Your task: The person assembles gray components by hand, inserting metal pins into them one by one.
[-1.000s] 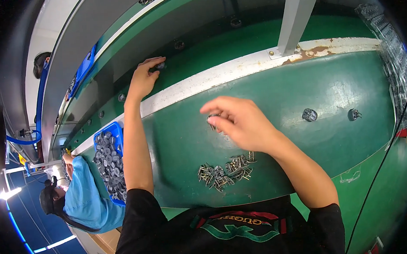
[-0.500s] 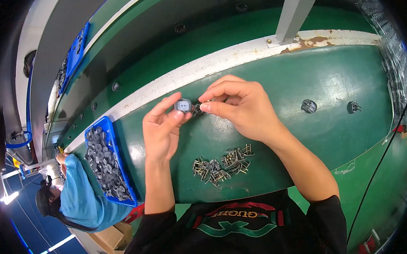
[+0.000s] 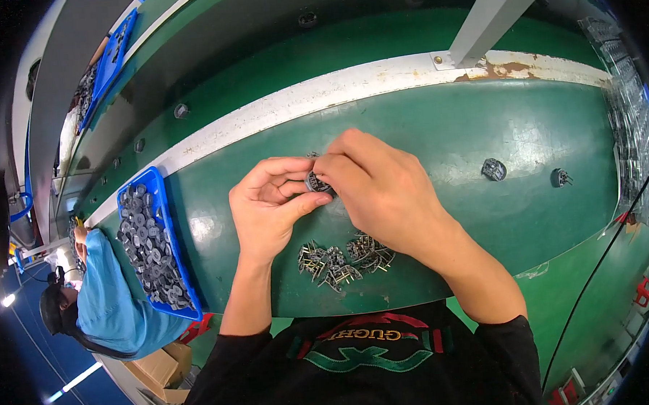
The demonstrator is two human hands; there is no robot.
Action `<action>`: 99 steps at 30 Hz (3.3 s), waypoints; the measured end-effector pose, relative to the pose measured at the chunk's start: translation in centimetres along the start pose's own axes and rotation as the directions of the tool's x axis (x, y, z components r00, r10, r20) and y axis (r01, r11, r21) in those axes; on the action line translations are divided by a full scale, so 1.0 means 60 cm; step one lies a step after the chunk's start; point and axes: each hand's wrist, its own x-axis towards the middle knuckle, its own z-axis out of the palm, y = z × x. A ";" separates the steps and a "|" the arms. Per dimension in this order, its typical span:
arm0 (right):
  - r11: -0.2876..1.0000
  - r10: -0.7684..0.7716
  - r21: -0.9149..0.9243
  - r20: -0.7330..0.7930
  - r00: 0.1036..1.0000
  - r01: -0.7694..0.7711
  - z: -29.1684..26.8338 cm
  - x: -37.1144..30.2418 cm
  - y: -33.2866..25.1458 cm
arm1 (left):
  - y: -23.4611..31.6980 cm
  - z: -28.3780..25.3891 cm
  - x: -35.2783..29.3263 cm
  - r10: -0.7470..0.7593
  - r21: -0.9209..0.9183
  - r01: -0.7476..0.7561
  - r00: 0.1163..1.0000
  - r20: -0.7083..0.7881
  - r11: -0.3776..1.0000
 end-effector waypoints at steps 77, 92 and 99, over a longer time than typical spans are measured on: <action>0.988 -0.122 0.085 -0.068 0.990 0.128 0.012 0.009 0.016 | 0.004 -0.019 0.003 -0.236 -0.437 0.240 0.970 0.065 0.867; 0.641 0.507 0.677 -0.019 0.862 -0.362 0.040 -0.001 0.004 | -0.013 0.001 0.005 -0.047 -0.386 0.028 0.998 -0.041 0.922; 0.982 0.176 0.063 0.033 0.984 -0.177 0.045 0.095 0.049 | -0.014 -0.028 0.039 0.022 0.010 -0.020 0.970 -0.241 1.000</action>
